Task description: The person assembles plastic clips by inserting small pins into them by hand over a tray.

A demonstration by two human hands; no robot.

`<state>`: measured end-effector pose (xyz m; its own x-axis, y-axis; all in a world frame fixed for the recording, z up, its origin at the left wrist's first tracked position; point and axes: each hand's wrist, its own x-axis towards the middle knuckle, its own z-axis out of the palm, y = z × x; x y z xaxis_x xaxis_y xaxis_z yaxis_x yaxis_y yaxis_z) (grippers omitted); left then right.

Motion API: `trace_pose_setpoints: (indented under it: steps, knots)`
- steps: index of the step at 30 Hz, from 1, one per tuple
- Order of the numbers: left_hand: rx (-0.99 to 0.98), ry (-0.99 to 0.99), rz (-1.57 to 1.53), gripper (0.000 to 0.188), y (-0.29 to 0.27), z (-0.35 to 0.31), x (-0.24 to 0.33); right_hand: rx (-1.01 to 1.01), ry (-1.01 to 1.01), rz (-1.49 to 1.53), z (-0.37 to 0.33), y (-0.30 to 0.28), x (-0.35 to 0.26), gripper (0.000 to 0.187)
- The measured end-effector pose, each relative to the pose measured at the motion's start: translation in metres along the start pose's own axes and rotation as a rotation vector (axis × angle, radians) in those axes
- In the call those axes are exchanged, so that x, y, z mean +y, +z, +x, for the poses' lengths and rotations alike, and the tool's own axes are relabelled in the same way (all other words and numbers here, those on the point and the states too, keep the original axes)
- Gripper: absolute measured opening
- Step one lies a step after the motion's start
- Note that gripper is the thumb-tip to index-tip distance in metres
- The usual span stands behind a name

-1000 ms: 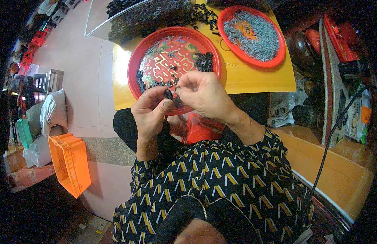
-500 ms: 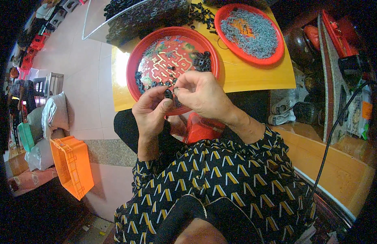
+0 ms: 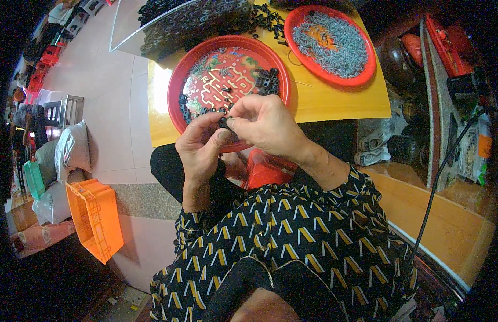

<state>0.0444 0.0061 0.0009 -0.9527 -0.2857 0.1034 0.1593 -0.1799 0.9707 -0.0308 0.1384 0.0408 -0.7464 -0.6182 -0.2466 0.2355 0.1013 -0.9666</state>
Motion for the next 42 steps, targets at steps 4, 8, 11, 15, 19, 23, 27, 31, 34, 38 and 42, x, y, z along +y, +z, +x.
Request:
trace_pose_setpoints:
  steps: [4, 8, 11, 15, 19, 23, 27, 31, 34, 38, 42]
  knots:
    - [0.013, 0.038, 0.066, 0.024, -0.002, -0.001, 0.003, -0.126, 0.082, 0.185, 0.005, -0.010, 0.004, 0.013]
    - [-0.014, 0.075, 0.026, 0.023, 0.001, -0.001, 0.004, -0.247, 0.098, 0.298, 0.008, -0.018, 0.014, 0.019]
    - [-0.007, 0.086, 0.068, 0.022, 0.000, -0.003, 0.007, -0.295, 0.082, 0.335, 0.010, -0.016, 0.019, 0.020]
    - [-0.057, 0.126, 0.194, 0.022, 0.000, -0.003, 0.009, -0.327, 0.082, 0.386, 0.010, -0.016, 0.020, 0.020]
    - [-0.043, 0.343, 0.239, 0.018, 0.003, 0.003, 0.007, -0.356, 0.095, 0.421, 0.010, -0.017, 0.020, 0.019]
    - [-0.076, 0.322, 0.285, 0.017, 0.004, 0.004, 0.003, -0.399, 0.133, 0.513, 0.014, -0.018, 0.024, 0.018]
    - [-0.024, 0.369, 0.284, 0.017, 0.006, 0.004, 0.002, -0.398, 0.152, 0.505, 0.016, -0.018, 0.023, 0.018]
    - [0.051, 0.117, 0.020, 0.024, 0.006, 0.000, -0.003, -0.393, 0.183, 0.545, 0.019, -0.021, 0.021, 0.016]
    - [0.055, 0.078, -0.102, 0.029, 0.003, 0.000, -0.006, -0.399, 0.177, 0.604, 0.021, -0.022, 0.020, 0.020]
    - [0.041, 0.052, -0.110, 0.030, -0.002, -0.003, -0.008, -0.368, 0.198, 0.545, 0.018, -0.027, 0.017, 0.019]
    - [0.026, 0.059, -0.117, 0.030, -0.001, -0.002, -0.007, -0.286, 0.205, 0.385, 0.012, -0.023, 0.012, 0.017]
